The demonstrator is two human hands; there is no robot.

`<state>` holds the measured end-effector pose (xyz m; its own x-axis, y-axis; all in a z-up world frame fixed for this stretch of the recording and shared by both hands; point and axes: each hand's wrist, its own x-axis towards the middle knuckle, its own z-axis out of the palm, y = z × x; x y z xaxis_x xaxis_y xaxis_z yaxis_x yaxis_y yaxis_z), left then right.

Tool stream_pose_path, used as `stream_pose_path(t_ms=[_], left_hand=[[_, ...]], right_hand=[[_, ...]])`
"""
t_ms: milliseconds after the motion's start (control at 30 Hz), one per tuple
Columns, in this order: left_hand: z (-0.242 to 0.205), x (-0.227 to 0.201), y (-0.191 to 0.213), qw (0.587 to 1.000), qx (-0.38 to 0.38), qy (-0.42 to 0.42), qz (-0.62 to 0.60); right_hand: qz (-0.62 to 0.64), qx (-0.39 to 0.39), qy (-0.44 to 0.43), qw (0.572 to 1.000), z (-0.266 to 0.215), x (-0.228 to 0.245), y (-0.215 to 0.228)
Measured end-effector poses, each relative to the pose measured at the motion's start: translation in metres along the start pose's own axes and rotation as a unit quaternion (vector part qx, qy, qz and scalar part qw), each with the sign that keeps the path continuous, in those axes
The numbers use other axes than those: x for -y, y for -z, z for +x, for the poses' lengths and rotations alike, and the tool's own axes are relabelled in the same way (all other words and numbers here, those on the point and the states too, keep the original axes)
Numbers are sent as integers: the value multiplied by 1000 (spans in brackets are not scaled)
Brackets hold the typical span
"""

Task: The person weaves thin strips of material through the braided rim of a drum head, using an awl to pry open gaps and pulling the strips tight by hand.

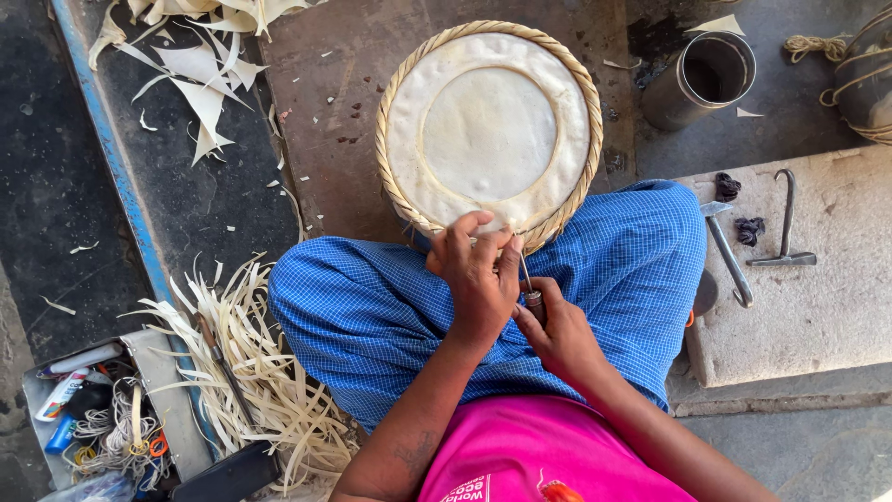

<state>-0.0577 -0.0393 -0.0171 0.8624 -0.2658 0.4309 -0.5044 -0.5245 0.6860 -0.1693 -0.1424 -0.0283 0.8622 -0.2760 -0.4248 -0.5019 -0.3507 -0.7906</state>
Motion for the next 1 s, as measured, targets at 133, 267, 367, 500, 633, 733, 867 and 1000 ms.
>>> stream_pose_path(t_ms=[133, 267, 367, 500, 633, 733, 867, 1000], left_hand=[[-4, 4, 1, 1000, 2, -13, -4], [2, 13, 1, 1000, -6, -18, -19], [5, 21, 6, 999, -1, -23, -35], [10, 31, 14, 997, 30, -29, -67], [12, 35, 27, 992, 51, -37, -107], [17, 36, 36, 989, 88, -47, -108], [19, 36, 38, 988, 95, -58, -106], [17, 41, 36, 988, 96, -55, -111]], right_hand=[[487, 184, -66, 852, 7, 18, 16], [-5, 77, -98, 992, -16, 47, 53], [-175, 112, 85, 975, -54, 41, 89], [-260, 115, 70, 956, -51, 4, 69], [-182, -55, 172, 967, -19, 6, 46], [-152, -159, 264, 939, 15, 41, 36], [-204, -175, 382, 885, 44, 70, 38], [-157, -147, 358, 909, 42, 54, 41]])
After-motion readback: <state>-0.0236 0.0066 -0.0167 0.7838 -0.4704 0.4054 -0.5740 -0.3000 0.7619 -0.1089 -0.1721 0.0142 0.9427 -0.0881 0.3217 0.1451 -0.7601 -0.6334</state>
